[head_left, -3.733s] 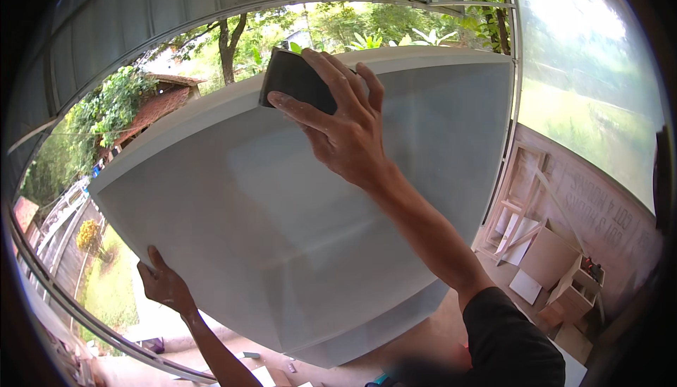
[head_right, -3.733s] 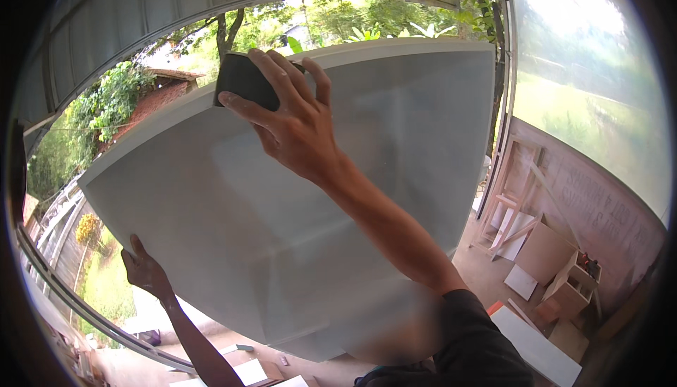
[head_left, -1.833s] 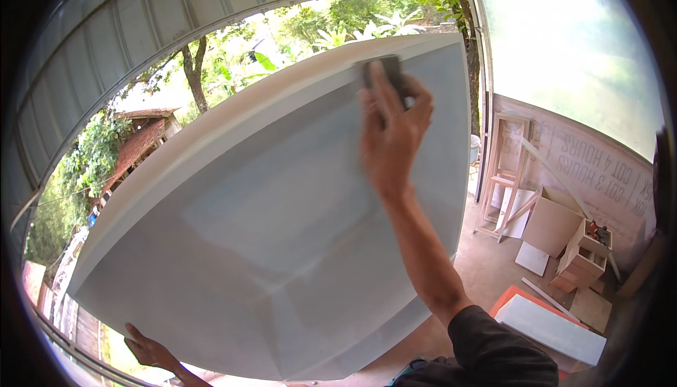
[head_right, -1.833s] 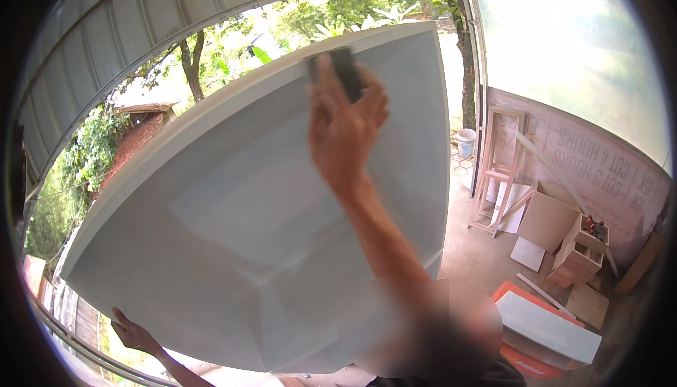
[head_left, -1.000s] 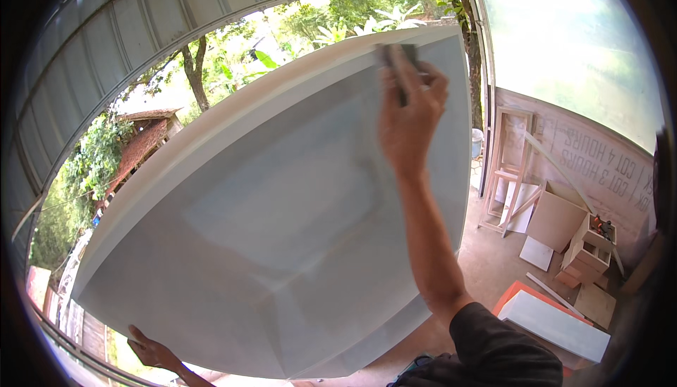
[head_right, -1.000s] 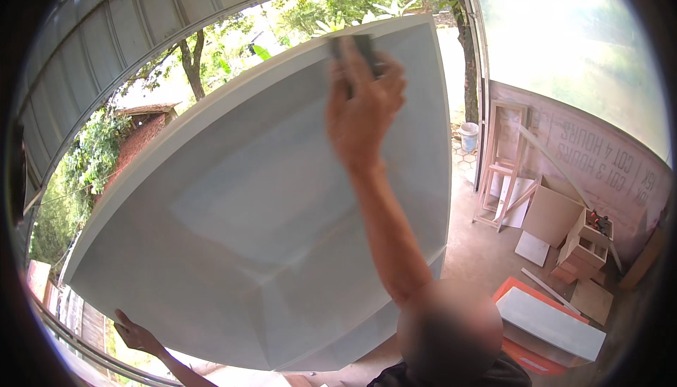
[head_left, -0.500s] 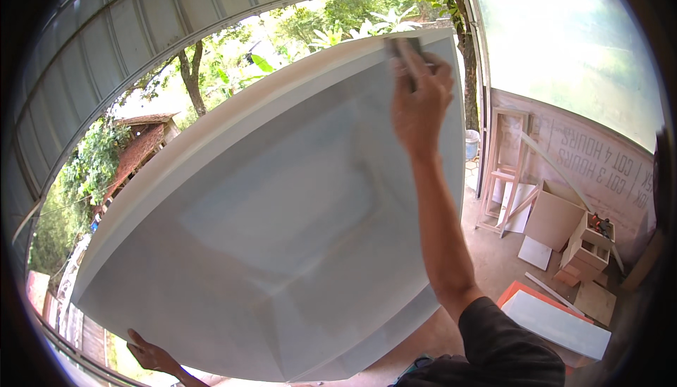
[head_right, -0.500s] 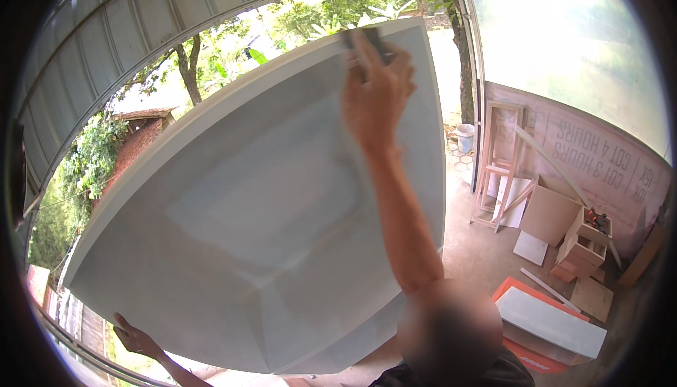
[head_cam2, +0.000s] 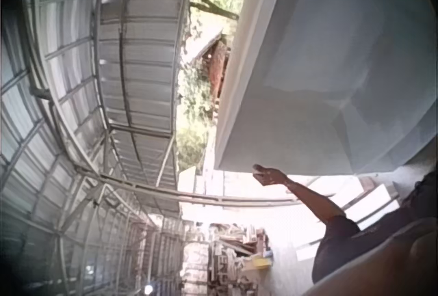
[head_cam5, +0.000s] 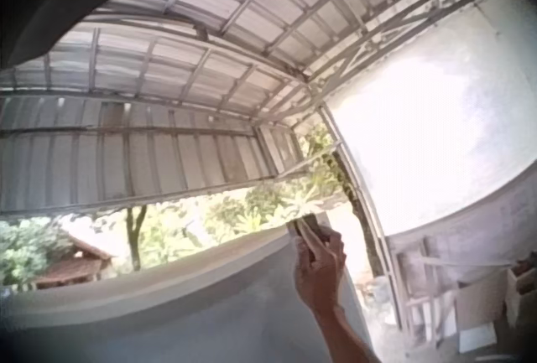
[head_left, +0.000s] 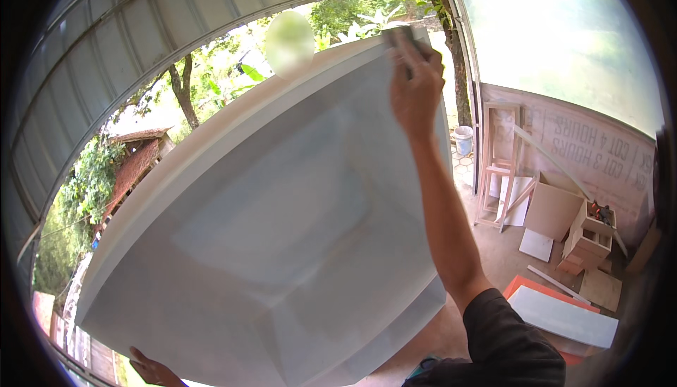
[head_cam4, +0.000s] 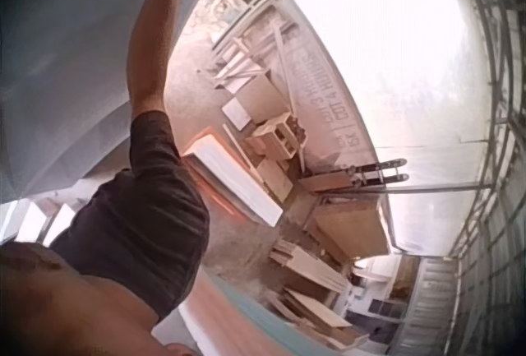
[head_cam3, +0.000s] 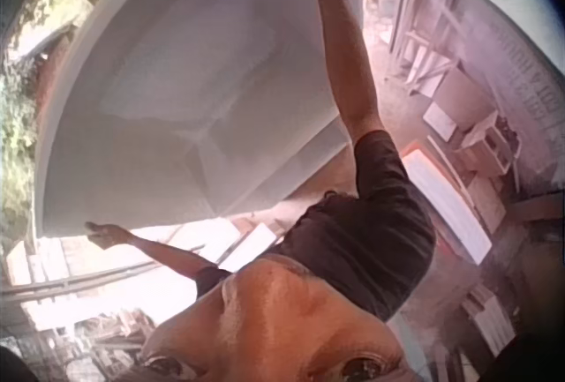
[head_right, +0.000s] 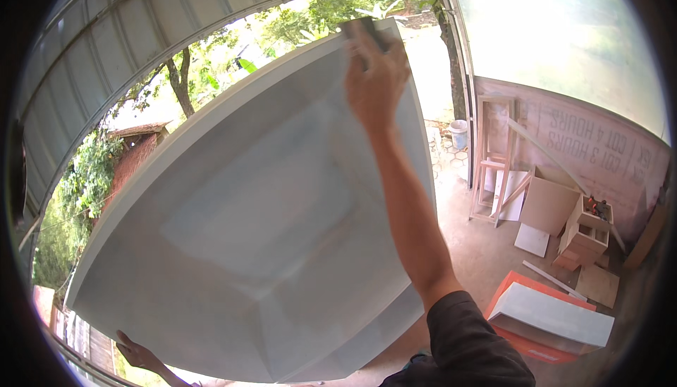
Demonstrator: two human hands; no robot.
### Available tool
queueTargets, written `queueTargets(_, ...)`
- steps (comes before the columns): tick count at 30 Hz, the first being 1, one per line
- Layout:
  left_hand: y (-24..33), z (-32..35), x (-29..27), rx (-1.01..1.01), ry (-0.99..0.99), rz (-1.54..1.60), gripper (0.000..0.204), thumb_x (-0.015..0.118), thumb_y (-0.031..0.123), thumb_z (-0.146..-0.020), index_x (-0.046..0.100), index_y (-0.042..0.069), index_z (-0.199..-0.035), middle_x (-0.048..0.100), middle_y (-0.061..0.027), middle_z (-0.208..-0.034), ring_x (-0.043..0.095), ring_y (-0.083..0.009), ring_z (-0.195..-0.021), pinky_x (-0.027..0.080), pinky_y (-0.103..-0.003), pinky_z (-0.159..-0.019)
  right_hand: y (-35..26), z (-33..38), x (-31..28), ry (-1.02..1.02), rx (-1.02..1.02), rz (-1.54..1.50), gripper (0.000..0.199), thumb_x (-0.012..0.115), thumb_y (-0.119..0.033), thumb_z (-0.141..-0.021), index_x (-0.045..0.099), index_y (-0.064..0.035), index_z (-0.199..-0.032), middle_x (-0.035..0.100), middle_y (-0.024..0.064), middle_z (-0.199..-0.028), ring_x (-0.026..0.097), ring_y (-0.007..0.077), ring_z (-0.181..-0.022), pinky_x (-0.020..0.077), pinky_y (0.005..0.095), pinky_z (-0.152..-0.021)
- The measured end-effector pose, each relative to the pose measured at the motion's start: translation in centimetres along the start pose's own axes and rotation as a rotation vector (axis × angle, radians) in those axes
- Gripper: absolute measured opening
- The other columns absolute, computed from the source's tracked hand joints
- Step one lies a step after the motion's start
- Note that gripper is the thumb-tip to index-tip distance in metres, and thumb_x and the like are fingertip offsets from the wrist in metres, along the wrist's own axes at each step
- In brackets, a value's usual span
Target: The person sands the edges and corners of a white wooden cabinet with a sanding block, holding the piece steady and turning it to reach different sides.
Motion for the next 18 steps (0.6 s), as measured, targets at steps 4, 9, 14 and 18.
queueTargets(4,0.5,0.1,0.2,0.007,0.032,0.013,0.063,0.054,0.060,-0.104,0.067,-0.001,-0.112,0.072,-0.0181,-0.103,0.071,-0.0310,-0.089,0.060,-0.042,-0.082,1.9,-1.1,0.0,0.014,0.120,-0.028,0.035,0.065,-0.029,-0.102,0.073,-0.0220,-0.135,0.058,0.0191,-0.127,0.055,0.0346,-0.116,0.0406,0.0510,-0.104)
queueTargets(9,1.6,0.2,-0.5,0.222,0.086,0.035,0.061,0.060,0.057,-0.104,0.064,-0.003,-0.091,0.067,-0.0125,-0.084,0.060,-0.0219,-0.073,0.057,-0.038,-0.072,-15.0,9.0,2.2,-0.151,-0.288,-0.107,0.040,0.073,-0.017,-0.093,0.074,-0.0187,-0.133,0.059,0.0179,-0.135,0.056,0.0318,-0.117,0.0421,0.0487,-0.100)
queueTargets(14,1.2,0.9,-0.4,0.117,0.075,0.045,0.062,0.062,0.058,-0.103,0.063,-0.002,-0.085,0.063,-0.0092,-0.072,0.059,-0.0176,-0.065,0.054,-0.036,-0.065,-30.0,18.4,4.1,-0.335,-0.505,-0.422,0.043,0.072,-0.016,-0.091,0.074,-0.0255,-0.133,0.057,0.0158,-0.143,0.054,0.0308,-0.127,0.0358,0.0489,-0.108)
queueTargets(18,1.7,0.9,-0.3,0.110,0.081,0.113,0.061,0.062,0.057,-0.103,0.063,-0.001,-0.084,0.061,-0.0084,-0.066,0.058,-0.0161,-0.060,0.053,-0.035,-0.062,-28.9,16.5,3.7,-0.411,-0.643,-0.496,0.033,0.064,-0.015,-0.092,0.074,-0.0180,-0.124,0.057,0.0195,-0.143,0.054,0.0361,-0.128,0.0387,0.0536,-0.108)
Point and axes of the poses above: each hand's wrist, its own z-axis away from the middle knuckle, its own x-axis out of the palm, y = z × x, the point moved 6 cm from there along -z, towards the middle knuckle
